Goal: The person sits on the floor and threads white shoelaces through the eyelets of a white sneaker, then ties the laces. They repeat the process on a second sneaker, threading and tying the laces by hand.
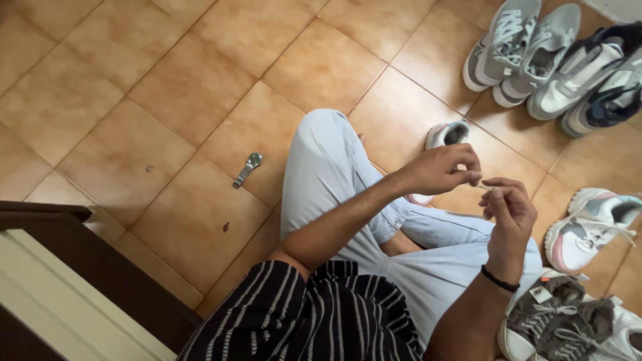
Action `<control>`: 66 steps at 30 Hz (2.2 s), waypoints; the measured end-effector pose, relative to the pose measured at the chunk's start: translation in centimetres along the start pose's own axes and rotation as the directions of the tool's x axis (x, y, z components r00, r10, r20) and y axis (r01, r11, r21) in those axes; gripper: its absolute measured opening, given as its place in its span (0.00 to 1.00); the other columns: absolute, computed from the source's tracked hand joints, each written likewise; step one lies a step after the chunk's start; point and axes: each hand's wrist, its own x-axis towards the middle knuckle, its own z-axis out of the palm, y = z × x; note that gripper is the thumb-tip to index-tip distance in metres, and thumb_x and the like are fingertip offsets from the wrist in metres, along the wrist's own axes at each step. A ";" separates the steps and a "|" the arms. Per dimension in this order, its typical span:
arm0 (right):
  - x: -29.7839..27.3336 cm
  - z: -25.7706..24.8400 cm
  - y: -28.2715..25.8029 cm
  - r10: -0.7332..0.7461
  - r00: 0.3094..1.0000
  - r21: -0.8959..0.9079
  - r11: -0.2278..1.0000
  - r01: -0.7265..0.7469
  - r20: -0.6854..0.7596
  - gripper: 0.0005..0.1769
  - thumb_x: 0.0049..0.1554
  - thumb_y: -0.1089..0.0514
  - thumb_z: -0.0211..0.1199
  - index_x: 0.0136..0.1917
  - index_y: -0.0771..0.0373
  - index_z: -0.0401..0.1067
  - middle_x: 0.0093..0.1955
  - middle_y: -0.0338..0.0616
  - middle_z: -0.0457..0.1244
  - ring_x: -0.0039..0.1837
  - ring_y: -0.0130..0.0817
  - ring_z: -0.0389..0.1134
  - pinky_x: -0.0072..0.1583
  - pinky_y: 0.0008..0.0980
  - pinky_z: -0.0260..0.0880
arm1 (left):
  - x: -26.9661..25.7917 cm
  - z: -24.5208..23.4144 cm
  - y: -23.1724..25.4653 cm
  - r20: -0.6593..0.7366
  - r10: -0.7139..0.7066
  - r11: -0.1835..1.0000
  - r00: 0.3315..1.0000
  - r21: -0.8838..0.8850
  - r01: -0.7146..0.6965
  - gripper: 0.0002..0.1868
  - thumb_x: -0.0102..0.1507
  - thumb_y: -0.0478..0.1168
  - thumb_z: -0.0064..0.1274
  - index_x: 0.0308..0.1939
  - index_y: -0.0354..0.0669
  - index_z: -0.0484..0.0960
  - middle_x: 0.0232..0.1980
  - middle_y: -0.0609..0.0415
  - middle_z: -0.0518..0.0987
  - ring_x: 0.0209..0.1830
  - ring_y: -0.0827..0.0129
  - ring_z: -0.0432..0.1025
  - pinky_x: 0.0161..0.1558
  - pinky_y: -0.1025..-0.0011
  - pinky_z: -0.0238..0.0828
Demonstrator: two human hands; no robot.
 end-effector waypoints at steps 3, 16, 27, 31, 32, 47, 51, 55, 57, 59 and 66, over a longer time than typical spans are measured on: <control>-0.4 0.8 -2.2 -0.039 0.999 0.102 0.994 0.041 -0.026 0.09 0.69 0.62 0.58 0.46 0.68 0.71 0.55 0.45 0.67 0.46 0.24 0.65 0.45 0.22 0.61 | 0.3 -0.5 3.0 -0.010 0.032 0.997 0.999 -0.073 -0.033 0.10 0.67 0.45 0.54 0.39 0.43 0.84 0.43 0.56 0.81 0.40 0.68 0.78 0.43 0.69 0.74; -0.5 3.2 -7.7 -0.280 0.925 0.114 0.942 0.317 -0.257 0.06 0.67 0.65 0.62 0.47 0.71 0.73 0.50 0.44 0.66 0.46 0.26 0.68 0.44 0.23 0.68 | 1.2 -1.7 12.0 -0.041 0.087 0.965 0.995 -0.245 -0.094 0.09 0.67 0.42 0.58 0.46 0.41 0.85 0.46 0.59 0.81 0.38 0.80 0.77 0.32 0.80 0.71; 0.0 4.4 -11.5 -0.424 0.850 -0.053 0.901 0.430 -0.314 0.04 0.61 0.72 0.64 0.51 0.71 0.74 0.51 0.45 0.67 0.48 0.28 0.73 0.47 0.24 0.75 | 1.5 -1.1 14.3 -0.189 0.065 0.942 0.980 -0.313 -0.123 0.07 0.67 0.28 0.55 0.49 0.37 0.83 0.44 0.56 0.84 0.40 0.80 0.79 0.36 0.79 0.80; -0.3 4.6 -12.4 -0.455 0.835 -0.089 0.888 0.451 -0.308 0.05 0.61 0.74 0.64 0.51 0.72 0.74 0.51 0.46 0.67 0.48 0.30 0.73 0.47 0.25 0.75 | 1.6 -1.0 14.1 -0.226 0.054 0.927 0.972 -0.350 -0.133 0.11 0.67 0.28 0.55 0.54 0.36 0.78 0.41 0.55 0.84 0.38 0.78 0.79 0.36 0.78 0.79; -0.3 4.6 -12.2 -0.461 0.832 -0.098 0.886 0.454 -0.308 0.05 0.61 0.74 0.64 0.51 0.73 0.74 0.51 0.46 0.67 0.48 0.30 0.73 0.47 0.25 0.75 | 1.5 -1.0 13.8 -0.232 0.054 0.924 0.971 -0.358 -0.137 0.13 0.67 0.28 0.55 0.55 0.37 0.76 0.41 0.55 0.84 0.39 0.78 0.79 0.36 0.79 0.79; 0.7 -17.5 10.6 -0.286 0.821 -0.849 0.358 -0.388 -0.495 0.23 0.50 0.57 0.75 0.57 0.64 0.74 0.59 0.66 0.63 0.58 0.59 0.66 0.57 0.50 0.68 | -2.3 -16.4 -8.3 -0.644 0.443 0.529 0.624 0.750 0.397 0.33 0.55 0.32 0.58 0.65 0.24 0.71 0.63 0.28 0.70 0.62 0.34 0.66 0.61 0.49 0.63; 3.1 -10.3 18.5 -0.172 0.968 -0.875 0.478 -0.079 -0.181 0.19 0.56 0.55 0.70 0.59 0.61 0.74 0.61 0.52 0.66 0.63 0.53 0.66 0.64 0.45 0.66 | -0.3 -7.2 -15.0 -0.263 0.136 0.782 0.955 0.621 0.060 0.19 0.63 0.35 0.48 0.58 0.37 0.78 0.58 0.42 0.77 0.61 0.46 0.70 0.63 0.53 0.65; 4.6 -2.7 21.4 -0.017 0.997 -0.864 0.501 -0.051 -0.069 0.12 0.59 0.48 0.66 0.49 0.58 0.76 0.52 0.48 0.67 0.56 0.50 0.67 0.59 0.48 0.67 | 0.5 1.1 -19.0 -0.010 -0.108 0.661 0.994 0.746 0.079 0.17 0.60 0.53 0.56 0.39 0.43 0.84 0.43 0.45 0.81 0.47 0.48 0.74 0.49 0.44 0.64; 5.0 -1.2 21.5 0.020 0.999 -0.842 0.538 -0.042 -0.038 0.15 0.59 0.46 0.66 0.47 0.60 0.75 0.50 0.48 0.66 0.54 0.51 0.67 0.57 0.49 0.66 | 0.4 2.7 -20.3 0.027 -0.131 0.687 0.991 0.723 0.071 0.19 0.61 0.56 0.57 0.37 0.43 0.83 0.41 0.45 0.82 0.46 0.47 0.74 0.48 0.44 0.63; 5.1 -0.5 21.6 0.013 1.000 -0.799 0.601 0.001 0.011 0.18 0.58 0.46 0.67 0.46 0.64 0.73 0.49 0.50 0.64 0.53 0.52 0.66 0.55 0.49 0.66 | -0.2 3.4 -21.2 0.037 -0.205 0.737 0.978 0.663 0.130 0.18 0.60 0.55 0.58 0.35 0.43 0.83 0.40 0.46 0.82 0.47 0.49 0.75 0.51 0.44 0.63; 6.1 -0.4 21.0 0.093 0.996 -0.749 0.661 -0.050 0.015 0.17 0.57 0.48 0.68 0.40 0.65 0.73 0.41 0.50 0.62 0.46 0.48 0.66 0.48 0.46 0.67 | 0.4 3.5 -22.9 0.096 -0.302 0.823 0.948 0.529 0.208 0.14 0.58 0.48 0.61 0.31 0.41 0.83 0.38 0.44 0.81 0.44 0.48 0.76 0.47 0.51 0.70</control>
